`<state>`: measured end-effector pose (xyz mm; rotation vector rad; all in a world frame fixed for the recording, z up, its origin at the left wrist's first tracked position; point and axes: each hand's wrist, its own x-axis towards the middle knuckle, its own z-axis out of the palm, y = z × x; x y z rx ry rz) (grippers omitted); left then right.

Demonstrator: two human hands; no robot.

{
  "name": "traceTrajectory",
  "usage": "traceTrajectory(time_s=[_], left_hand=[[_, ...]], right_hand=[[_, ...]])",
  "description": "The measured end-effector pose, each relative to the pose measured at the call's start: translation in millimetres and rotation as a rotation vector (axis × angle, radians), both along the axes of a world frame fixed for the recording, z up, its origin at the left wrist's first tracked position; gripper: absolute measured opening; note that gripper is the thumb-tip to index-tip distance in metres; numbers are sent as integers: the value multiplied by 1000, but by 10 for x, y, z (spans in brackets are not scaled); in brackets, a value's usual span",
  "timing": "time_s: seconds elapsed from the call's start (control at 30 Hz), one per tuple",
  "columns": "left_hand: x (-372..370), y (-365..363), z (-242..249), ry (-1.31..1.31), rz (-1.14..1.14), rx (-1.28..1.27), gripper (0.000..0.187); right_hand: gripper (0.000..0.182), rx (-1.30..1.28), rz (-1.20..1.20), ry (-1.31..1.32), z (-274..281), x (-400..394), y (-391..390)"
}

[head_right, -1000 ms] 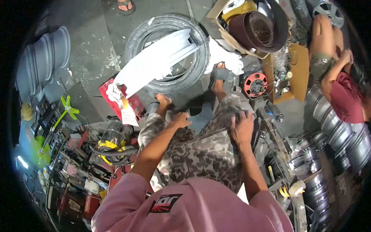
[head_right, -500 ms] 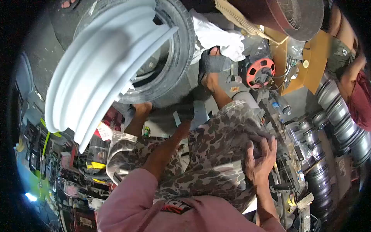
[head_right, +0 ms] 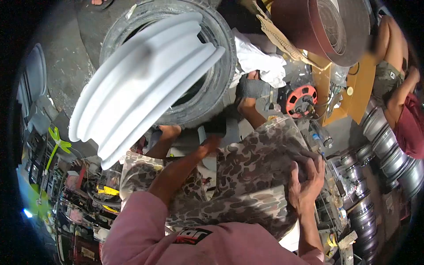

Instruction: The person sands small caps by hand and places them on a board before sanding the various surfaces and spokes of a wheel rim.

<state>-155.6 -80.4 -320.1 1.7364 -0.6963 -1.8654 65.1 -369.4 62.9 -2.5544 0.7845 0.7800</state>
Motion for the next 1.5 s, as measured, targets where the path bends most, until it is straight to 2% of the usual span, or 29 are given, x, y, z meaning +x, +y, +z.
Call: traceTrajectory(time_s=[0.07,0.1,0.17,0.23,0.27,0.3,0.33,0.47,0.5,0.63,0.83,1.0,1.13,1.23,1.3,1.33,1.4,1.5], left_hand=[[-157,142,-133,-102,99,-230,44],[49,160,-6,-124,96,-232,44],[661,132,558,-3,362,-287,74],[509,-44,247,197,-17,12,98],[35,154,-55,-5,52,-293,98],[238,94,133,0,207,-265,98],[351,95,196,12,267,-409,80],[266,-122,115,137,65,-374,74],[237,-190,75,140,9,-354,73],[286,-302,-81,84,-114,-292,67],[517,-329,-105,-74,-220,-218,59],[758,-480,124,-246,-364,-122,53],[1210,-683,545,-386,-500,-35,48],[1714,-777,1078,-528,-578,29,45],[1996,-784,1561,-639,-548,47,43],[2108,-762,1830,-709,-481,36,42],[2192,-623,2574,-958,-164,-119,39],[2482,-330,3304,-1084,192,-410,32]], right_hand=[[15,-22,35,-47,-24,-12,-32],[14,-15,42,-80,-35,49,-10],[13,-29,72,-123,-38,109,16],[12,-48,101,-176,-83,128,2],[12,-56,101,-217,-110,126,-6],[13,-53,94,-269,-140,118,-15],[14,-48,87,-317,-179,87,-28],[23,-84,77,-480,-307,-55,-5],[29,-84,57,-507,-315,-82,41],[33,-57,32,-645,-371,-268,72],[16,9,32,-885,-465,-579,42],[13,58,112,-1025,-394,-859,65],[13,43,154,-1100,-409,-1015,32],[15,2,199,-1191,-465,-1082,-13],[15,41,195,-1221,-479,-1092,-10],[16,68,185,-1242,-490,-1094,-14],[18,90,192,-1260,-515,-1094,-15],[21,70,276,-1281,-503,-1109,1]])
